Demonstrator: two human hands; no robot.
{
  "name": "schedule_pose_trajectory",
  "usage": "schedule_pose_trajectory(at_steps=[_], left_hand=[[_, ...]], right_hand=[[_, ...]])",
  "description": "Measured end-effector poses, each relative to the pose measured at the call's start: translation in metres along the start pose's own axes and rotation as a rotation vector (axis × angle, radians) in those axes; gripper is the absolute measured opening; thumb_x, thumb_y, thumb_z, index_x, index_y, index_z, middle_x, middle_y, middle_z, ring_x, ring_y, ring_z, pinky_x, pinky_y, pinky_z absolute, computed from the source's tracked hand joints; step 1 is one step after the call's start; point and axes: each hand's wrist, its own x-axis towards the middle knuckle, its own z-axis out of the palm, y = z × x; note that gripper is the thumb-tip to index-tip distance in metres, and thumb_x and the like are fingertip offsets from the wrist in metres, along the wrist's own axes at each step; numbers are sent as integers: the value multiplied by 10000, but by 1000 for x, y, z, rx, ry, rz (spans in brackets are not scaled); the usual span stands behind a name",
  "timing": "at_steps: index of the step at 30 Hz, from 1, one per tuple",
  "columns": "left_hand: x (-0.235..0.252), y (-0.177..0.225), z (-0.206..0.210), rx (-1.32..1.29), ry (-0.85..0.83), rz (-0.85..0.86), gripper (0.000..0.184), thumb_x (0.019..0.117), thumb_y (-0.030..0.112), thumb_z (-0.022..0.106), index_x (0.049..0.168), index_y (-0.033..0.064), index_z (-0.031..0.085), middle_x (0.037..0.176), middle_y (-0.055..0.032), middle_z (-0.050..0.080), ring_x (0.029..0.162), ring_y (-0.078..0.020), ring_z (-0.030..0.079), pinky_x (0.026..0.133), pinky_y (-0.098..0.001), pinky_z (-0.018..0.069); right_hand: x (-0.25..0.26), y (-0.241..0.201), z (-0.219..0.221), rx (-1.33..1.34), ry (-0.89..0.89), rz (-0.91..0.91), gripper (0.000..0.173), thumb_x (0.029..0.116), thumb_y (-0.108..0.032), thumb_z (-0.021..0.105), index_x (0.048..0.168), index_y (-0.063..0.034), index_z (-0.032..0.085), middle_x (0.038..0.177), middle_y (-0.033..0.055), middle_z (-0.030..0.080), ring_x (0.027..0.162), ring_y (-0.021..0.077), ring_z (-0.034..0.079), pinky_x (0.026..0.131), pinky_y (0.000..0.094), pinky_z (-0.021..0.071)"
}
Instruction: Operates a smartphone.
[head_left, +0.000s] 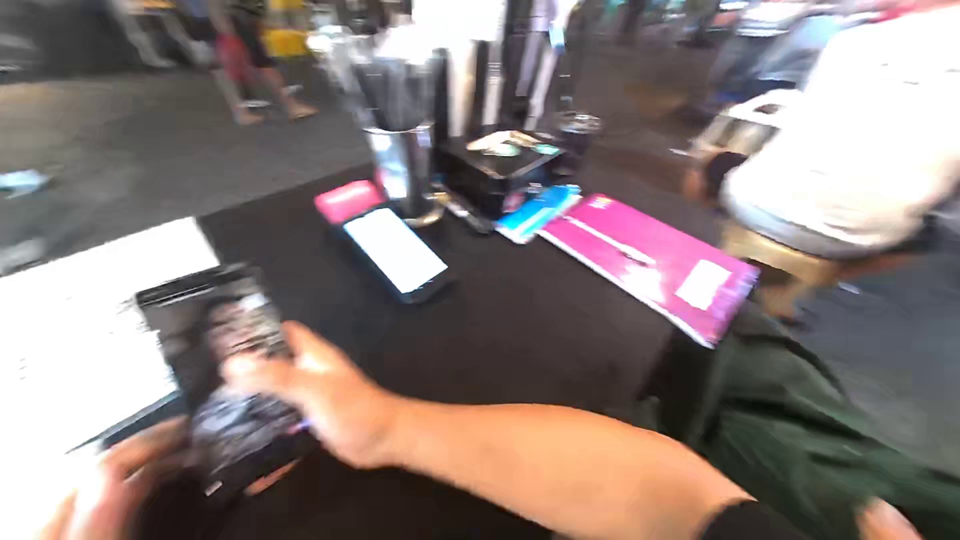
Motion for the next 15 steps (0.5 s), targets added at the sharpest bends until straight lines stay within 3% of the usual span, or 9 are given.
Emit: schedule_pose_trajectory(at_steps=[2, 3, 4, 6, 8, 9, 12, 15], left_hand=[[10, 0, 7, -32, 71, -54, 534, 1099, 383, 291, 1367, -62, 417, 1303, -70, 599, 1134, -116, 631, 989, -326, 541], [10, -7, 7, -51, 89, -38, 651, 1077, 510, 337, 1437, -31, 369, 1326, -59, 604, 1103, -131, 654, 935, -338, 572], [10, -13, 8, -66, 90, -1, 793, 1015, 625, 433, 1488, -2, 326, 1328, -57, 611, 1089, -154, 663, 903, -354, 586], [8, -21, 13, -77, 69, 49, 1023, 847, 697, 666, 1544, 53, 285, 1330, -55, 623, 1107, -170, 670, 895, -352, 601], [4, -21, 19, -79, 24, 26, 1176, 702, 555, 887, 1573, 84, 253, 1377, -100, 597, 1165, -232, 663, 945, -402, 610], [3, -22, 21, -55, -7, 16, 1202, 679, 462, 929, 1582, 92, 228, 1380, -96, 598, 1187, -223, 655, 977, -399, 600], [2, -23, 22, 49, -101, 23, 1150, 710, 284, 907, 1584, 80, 188, 1327, -47, 650, 1199, -136, 655, 1024, -352, 579], [1, -20, 23, 73, -143, 11, 1105, 751, 224, 882, 1590, 131, 169, 1302, -10, 669, 1193, -106, 657, 1032, -327, 574]], right_hand=[[0, -1, -3, 13, -22, 128, 500, 1044, -352, 515, 1493, -182, 373, 1161, 139, 649, 964, 263, 707, 710, 461, 632], [0, 0, -5, 13, -30, 178, 520, 1041, -386, 514, 1512, -228, 359, 1188, 153, 650, 986, 308, 708, 681, 503, 633], [0, 3, -6, 13, -37, 214, 549, 1031, -418, 517, 1529, -264, 345, 1217, 158, 648, 1016, 332, 703, 687, 528, 630], [2, 9, -9, 6, -45, 246, 590, 1010, -473, 522, 1539, -284, 339, 1235, 153, 651, 1041, 337, 699, 714, 532, 629], [2, 14, -11, 4, -64, 235, 641, 985, -530, 541, 1537, -267, 349, 1240, 141, 656, 1049, 319, 701, 732, 516, 632], [2, 15, -12, 4, -73, 229, 673, 965, -561, 555, 1532, -257, 357, 1240, 133, 662, 1049, 307, 705, 737, 503, 634], [1, 17, -12, 21, -104, 226, 822, 882, -665, 626, 1536, -248, 356, 1274, 128, 655, 1091, 302, 692, 793, 498, 625], [-1, 19, -16, 17, -144, 220, 815, 880, -667, 631, 1537, -260, 372, 1321, 125, 634, 1169, 284, 657, 923, 491, 585]])
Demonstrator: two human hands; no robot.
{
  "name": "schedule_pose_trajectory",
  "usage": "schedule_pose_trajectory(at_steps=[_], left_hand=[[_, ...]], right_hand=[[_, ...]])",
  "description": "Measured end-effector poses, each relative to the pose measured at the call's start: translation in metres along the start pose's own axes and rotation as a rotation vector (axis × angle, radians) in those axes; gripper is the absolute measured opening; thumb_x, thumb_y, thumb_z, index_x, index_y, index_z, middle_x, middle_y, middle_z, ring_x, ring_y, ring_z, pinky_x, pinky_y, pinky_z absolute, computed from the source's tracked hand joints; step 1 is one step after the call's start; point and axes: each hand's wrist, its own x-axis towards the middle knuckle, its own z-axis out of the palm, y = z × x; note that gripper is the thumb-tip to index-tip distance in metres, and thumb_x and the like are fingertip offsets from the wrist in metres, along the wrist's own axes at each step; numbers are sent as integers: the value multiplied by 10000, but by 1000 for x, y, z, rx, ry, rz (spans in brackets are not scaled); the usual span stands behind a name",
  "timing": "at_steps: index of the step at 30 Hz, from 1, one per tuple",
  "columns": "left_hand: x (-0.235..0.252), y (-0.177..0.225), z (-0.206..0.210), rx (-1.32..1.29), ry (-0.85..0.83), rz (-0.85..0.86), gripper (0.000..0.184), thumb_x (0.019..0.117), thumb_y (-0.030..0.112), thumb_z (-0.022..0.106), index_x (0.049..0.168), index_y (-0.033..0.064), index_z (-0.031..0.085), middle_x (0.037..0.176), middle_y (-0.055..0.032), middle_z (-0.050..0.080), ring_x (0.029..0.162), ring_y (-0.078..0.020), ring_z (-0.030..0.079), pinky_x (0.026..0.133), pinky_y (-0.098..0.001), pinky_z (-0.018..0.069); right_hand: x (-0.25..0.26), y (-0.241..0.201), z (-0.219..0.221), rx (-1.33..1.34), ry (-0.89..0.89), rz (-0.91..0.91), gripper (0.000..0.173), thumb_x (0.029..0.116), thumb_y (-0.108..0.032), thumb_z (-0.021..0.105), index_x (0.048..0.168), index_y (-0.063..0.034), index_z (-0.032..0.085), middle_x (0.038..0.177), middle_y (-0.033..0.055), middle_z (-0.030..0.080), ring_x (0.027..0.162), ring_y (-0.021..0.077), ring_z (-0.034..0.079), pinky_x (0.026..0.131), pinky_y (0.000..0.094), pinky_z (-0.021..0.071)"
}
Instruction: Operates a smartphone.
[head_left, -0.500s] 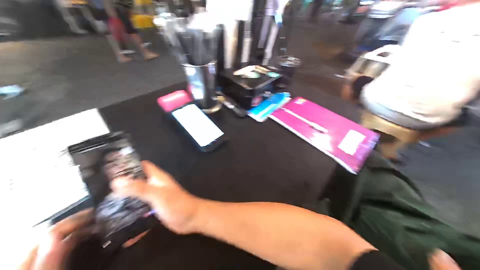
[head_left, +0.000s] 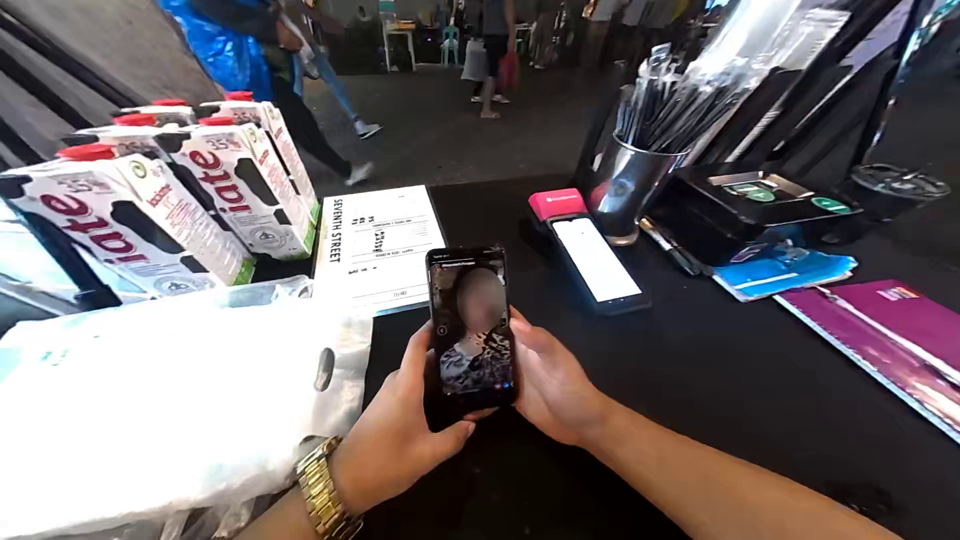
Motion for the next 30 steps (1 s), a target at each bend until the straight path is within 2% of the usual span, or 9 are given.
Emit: schedule_pose_trajectory(at_steps=[2, 4, 6, 7, 8, 10, 12, 17, 30], left_hand=[[1, 3, 0, 7, 2, -21, 1078, 765, 240, 885, 1584, 151, 190, 1283, 3, 684, 1177, -103, 667, 1027, -328, 577], [1, 4, 0, 5, 2, -20, 1049, 789, 266, 887, 1579, 152, 205, 1252, 6, 699, 1152, -106, 681, 1016, -330, 586], [1, 4, 0, -22, 7, -29, 1007, 804, 271, 884, 1568, 169, 235, 1194, 11, 723, 1100, -120, 707, 982, -338, 609], [1, 3, -1, -40, 1, -43, 1000, 808, 245, 880, 1571, 183, 236, 1172, 10, 731, 1082, -127, 714, 972, -342, 613], [0, 3, -1, -61, -8, -53, 1005, 812, 213, 875, 1582, 201, 228, 1159, 5, 738, 1070, -137, 721, 966, -348, 616], [1, 3, -2, -93, -21, -65, 1031, 803, 188, 882, 1597, 228, 225, 1131, -7, 748, 1033, -157, 735, 946, -356, 626], [2, 3, -3, -100, -15, -77, 1042, 783, 190, 894, 1595, 235, 243, 1103, -3, 755, 1003, -156, 743, 923, -348, 633], [2, 5, -3, -153, -24, -78, 1063, 782, 151, 891, 1606, 257, 228, 1147, -17, 743, 1030, -187, 738, 936, -367, 632], [2, 6, -4, -121, -20, -111, 1067, 771, 179, 898, 1602, 251, 232, 1116, -5, 748, 1008, -161, 740, 923, -353, 632]], right_hand=[[0, -2, -1, -29, 12, -3, 801, 872, -667, 644, 1523, -265, 406, 1330, 104, 637, 1200, 253, 642, 990, 472, 553], [-1, -5, -4, -77, 1, 7, 742, 906, -623, 631, 1520, -267, 415, 1318, 108, 642, 1187, 253, 650, 979, 469, 560], [-2, -11, -9, -160, -70, 39, 603, 949, -450, 634, 1486, -253, 443, 1267, 110, 660, 1116, 252, 680, 902, 459, 599], [-2, -14, -12, -194, -112, 56, 540, 944, -305, 632, 1454, -232, 469, 1232, 126, 670, 1060, 271, 703, 817, 471, 630], [-2, -17, -15, -217, -157, 72, 531, 925, -176, 617, 1437, -216, 481, 1226, 136, 667, 1038, 287, 708, 775, 485, 639], [-2, -21, -18, -245, -208, 83, 624, 866, 6, 597, 1444, -191, 472, 1262, 146, 651, 1068, 308, 697, 774, 509, 639], [-1, -20, -19, -279, -224, 75, 722, 812, 90, 603, 1461, -182, 440, 1291, 142, 642, 1106, 310, 688, 793, 509, 641], [-1, -20, -18, -321, -224, 62, 762, 793, 138, 584, 1470, -174, 425, 1290, 147, 645, 1110, 313, 690, 797, 501, 645], [-2, -20, -16, -355, -191, 51, 787, 767, 133, 615, 1465, -182, 435, 1279, 133, 655, 1098, 295, 698, 799, 480, 649]])
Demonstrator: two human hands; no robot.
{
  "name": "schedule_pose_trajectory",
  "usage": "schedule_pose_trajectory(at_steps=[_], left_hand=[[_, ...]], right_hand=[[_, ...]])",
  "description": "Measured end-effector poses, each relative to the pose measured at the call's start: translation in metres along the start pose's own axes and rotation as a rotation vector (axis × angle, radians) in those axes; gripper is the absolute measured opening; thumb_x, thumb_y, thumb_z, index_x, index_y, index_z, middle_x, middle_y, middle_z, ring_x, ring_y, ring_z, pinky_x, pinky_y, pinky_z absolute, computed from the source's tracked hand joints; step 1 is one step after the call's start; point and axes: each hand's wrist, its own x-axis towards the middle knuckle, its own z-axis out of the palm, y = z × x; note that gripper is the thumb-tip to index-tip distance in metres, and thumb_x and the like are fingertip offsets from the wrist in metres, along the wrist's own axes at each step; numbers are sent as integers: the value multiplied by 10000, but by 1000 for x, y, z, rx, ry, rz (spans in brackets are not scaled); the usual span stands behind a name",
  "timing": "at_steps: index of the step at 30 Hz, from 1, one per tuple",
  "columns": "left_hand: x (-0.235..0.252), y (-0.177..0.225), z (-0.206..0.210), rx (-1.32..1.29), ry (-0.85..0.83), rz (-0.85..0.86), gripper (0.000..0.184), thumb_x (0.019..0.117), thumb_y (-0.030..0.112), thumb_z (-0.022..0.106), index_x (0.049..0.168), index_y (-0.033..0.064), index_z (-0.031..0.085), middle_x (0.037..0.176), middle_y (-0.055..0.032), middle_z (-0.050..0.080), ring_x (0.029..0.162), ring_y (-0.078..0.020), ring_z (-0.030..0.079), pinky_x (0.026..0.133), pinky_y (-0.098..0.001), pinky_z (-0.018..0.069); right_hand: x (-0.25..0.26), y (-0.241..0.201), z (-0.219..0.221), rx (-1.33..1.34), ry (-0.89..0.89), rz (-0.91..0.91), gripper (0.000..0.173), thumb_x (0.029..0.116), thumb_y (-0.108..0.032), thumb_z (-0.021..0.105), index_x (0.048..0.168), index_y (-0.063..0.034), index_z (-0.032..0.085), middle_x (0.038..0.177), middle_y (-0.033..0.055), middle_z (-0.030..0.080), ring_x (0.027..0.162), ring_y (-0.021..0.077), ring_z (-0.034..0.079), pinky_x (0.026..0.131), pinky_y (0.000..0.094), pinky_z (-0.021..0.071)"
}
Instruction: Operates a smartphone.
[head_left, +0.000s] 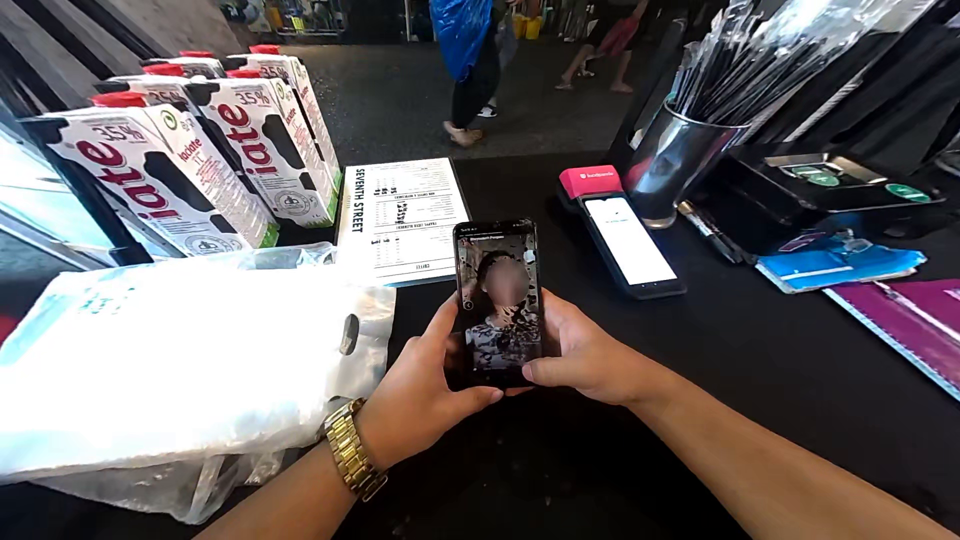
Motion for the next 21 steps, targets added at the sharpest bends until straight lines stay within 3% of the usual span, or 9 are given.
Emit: schedule_pose_trajectory(at_steps=[21], left_hand=[[1, 3, 1, -10, -10, -31, 1060, 781, 175, 896, 1596, 258, 224, 1119, -4, 752, 1013, -159, 742, 937, -350, 628]], right_hand=[[0, 0, 0, 17, 19, 19, 778, 739, 85, 617, 1451, -180, 452, 1274, 137, 655, 1093, 296, 697, 790, 484, 645]])
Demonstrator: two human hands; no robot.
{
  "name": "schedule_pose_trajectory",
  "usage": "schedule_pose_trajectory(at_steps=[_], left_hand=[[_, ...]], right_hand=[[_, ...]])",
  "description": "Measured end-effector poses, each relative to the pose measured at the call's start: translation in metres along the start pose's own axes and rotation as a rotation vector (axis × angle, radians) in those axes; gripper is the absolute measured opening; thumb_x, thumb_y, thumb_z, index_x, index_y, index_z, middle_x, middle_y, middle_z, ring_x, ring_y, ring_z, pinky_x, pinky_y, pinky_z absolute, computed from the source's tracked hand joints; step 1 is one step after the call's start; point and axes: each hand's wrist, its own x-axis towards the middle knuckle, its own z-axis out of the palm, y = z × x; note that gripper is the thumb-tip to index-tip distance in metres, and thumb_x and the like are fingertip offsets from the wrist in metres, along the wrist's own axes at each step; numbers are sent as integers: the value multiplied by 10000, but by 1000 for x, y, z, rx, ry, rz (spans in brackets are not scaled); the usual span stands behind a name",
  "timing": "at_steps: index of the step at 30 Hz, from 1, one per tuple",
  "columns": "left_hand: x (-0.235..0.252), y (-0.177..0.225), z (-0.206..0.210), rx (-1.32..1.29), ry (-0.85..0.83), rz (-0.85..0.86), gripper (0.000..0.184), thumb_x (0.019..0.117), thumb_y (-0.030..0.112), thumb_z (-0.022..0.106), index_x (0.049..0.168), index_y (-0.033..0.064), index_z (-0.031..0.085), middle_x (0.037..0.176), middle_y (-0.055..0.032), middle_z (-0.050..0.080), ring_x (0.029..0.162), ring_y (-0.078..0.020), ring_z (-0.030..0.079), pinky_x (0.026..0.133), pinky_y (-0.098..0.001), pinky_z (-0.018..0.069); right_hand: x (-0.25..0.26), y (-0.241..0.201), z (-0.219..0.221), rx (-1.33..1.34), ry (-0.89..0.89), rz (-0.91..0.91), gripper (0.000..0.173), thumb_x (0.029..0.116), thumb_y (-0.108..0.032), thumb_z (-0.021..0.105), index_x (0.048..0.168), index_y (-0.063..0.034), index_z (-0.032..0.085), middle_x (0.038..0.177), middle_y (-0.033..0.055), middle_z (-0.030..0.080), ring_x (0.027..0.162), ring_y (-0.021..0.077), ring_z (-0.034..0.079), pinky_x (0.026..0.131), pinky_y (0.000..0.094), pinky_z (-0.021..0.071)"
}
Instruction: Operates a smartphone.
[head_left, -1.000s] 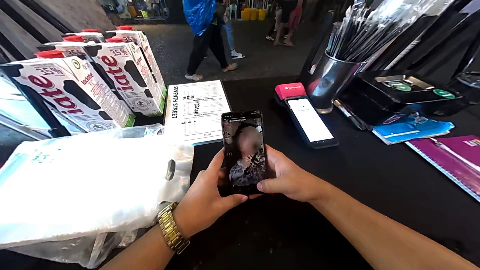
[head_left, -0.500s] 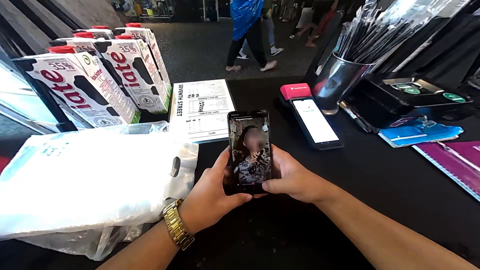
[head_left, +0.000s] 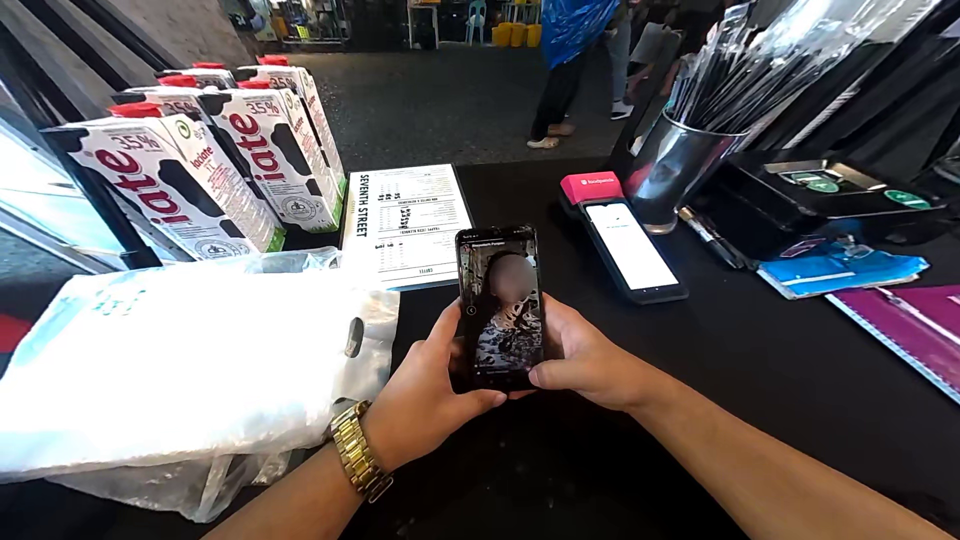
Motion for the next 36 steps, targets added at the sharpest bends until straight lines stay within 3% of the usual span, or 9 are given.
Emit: schedule_pose_trajectory(at_steps=[21, 28, 33, 36], left_hand=[[0, 1, 0, -2, -7, -12, 1054, 781, 169, 893, 1593, 254, 228, 1131, -1, 750, 1029, -153, 738, 947, -346, 622], [0, 1, -1, 26, -2, -26, 1050, 780, 181, 895, 1590, 251, 230, 1110, 6, 750, 1005, -139, 739, 927, -332, 626], [-1, 1, -1, 34, 2, -17, 1050, 780, 171, 892, 1590, 222, 224, 1126, -7, 746, 1020, -145, 737, 943, -334, 622], [0, 1, 1, 57, 11, -17, 1013, 787, 183, 887, 1573, 217, 249, 1116, 6, 749, 1019, -126, 736, 946, -323, 618]], right_hand=[[0, 1, 1, -4, 5, -6, 765, 739, 87, 621, 1437, -183, 463, 1239, 138, 671, 1057, 282, 709, 777, 457, 647], [0, 2, 3, 66, 1, 18, 753, 759, 87, 592, 1441, -194, 442, 1270, 160, 649, 1066, 338, 707, 690, 513, 651], [2, 4, 6, 66, 49, -7, 736, 750, 54, 611, 1434, -178, 469, 1263, 143, 658, 1089, 292, 696, 778, 472, 643], [2, 4, 5, 56, 62, -18, 731, 751, 50, 614, 1434, -168, 476, 1265, 143, 656, 1092, 290, 694, 780, 471, 643]])
